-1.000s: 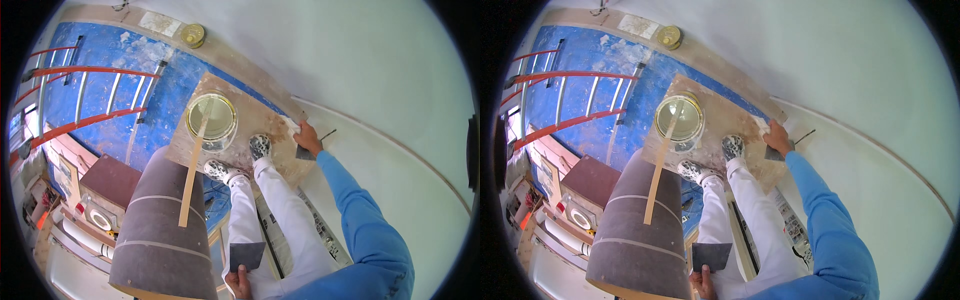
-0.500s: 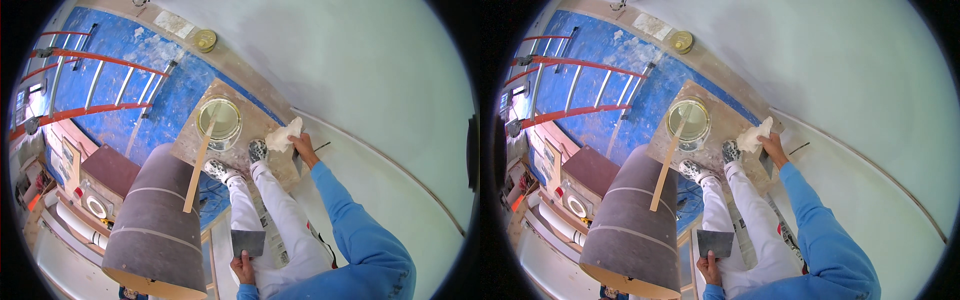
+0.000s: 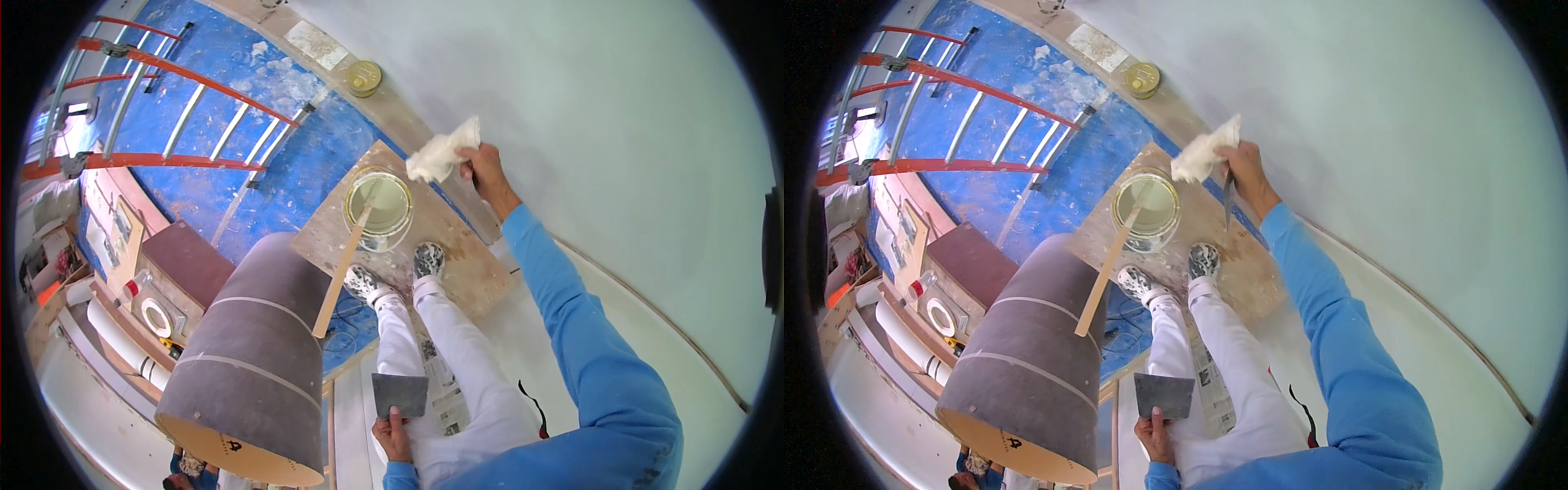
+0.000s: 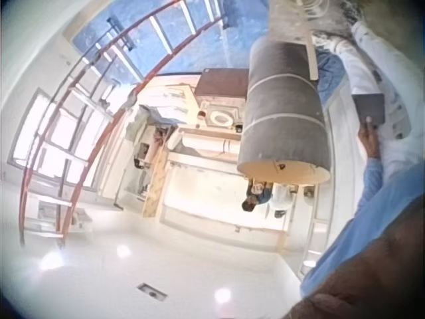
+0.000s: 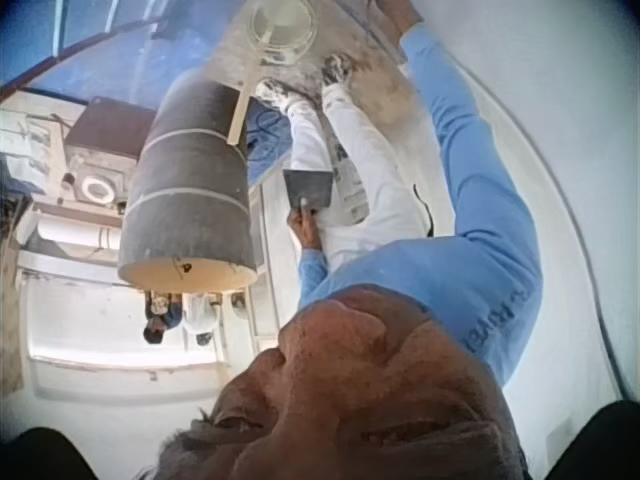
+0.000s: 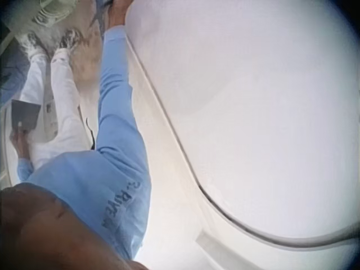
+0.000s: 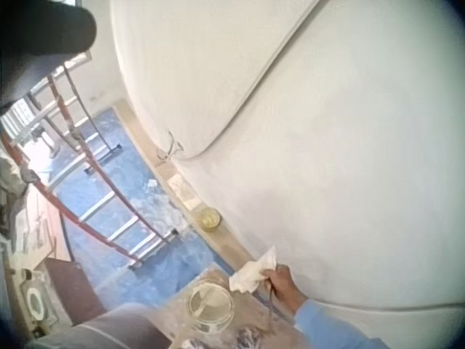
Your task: The person prepares plaster on metal spatulas and applies it to the edge of a curved ceiling feature in a room under renovation.
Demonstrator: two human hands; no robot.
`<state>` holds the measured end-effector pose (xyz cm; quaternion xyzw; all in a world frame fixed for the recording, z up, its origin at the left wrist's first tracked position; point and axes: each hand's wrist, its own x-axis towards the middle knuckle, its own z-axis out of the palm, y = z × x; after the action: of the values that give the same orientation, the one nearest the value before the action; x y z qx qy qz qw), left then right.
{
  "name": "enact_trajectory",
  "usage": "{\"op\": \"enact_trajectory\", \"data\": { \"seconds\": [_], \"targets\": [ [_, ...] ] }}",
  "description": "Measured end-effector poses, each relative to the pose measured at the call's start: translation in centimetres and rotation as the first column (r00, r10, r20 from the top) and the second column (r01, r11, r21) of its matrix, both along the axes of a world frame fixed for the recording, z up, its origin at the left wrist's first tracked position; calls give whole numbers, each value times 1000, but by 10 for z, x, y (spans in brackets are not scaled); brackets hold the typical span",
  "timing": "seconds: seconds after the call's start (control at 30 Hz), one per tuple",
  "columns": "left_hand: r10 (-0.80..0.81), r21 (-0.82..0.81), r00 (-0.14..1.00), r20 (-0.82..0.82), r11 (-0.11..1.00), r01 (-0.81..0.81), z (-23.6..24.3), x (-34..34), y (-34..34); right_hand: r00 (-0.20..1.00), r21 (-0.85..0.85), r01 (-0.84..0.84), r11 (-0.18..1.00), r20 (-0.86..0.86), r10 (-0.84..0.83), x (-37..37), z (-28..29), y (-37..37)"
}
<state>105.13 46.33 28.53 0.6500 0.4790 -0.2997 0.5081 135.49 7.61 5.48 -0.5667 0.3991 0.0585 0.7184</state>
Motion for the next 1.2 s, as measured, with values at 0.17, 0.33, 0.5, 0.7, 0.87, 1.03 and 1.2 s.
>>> {"op": "enact_trajectory", "data": {
  "seconds": [0.17,0.33,0.5,0.7,0.87,1.03,1.2],
  "targets": [
    [-1,26,1000,10,1000,1,5,1,-9,995,99,33,995,94,-42,96,16,-5],
    [43,-25,999,-25,999,-43,5,7,-16,973,113,213,970,66,-221,149,-51,-5],
    [30,4,995,-95,1000,-30,7,13,-22,1000,-84,-7,996,-25,4,34,-98,13],
    [116,18,990,-77,993,-115,3,30,-19,950,-143,-289,947,-163,266,-107,-27,57],
    [138,73,990,29,987,-140,-42,22,14,713,-467,-682,563,-255,653,-119,37,135],
    [150,120,984,95,980,-161,-77,34,28,454,-532,-808,253,-289,843,-82,33,242],
    [23,68,1000,18,997,-24,-94,25,40,423,-571,-796,201,-288,859,-58,19,274]
  ]
}}
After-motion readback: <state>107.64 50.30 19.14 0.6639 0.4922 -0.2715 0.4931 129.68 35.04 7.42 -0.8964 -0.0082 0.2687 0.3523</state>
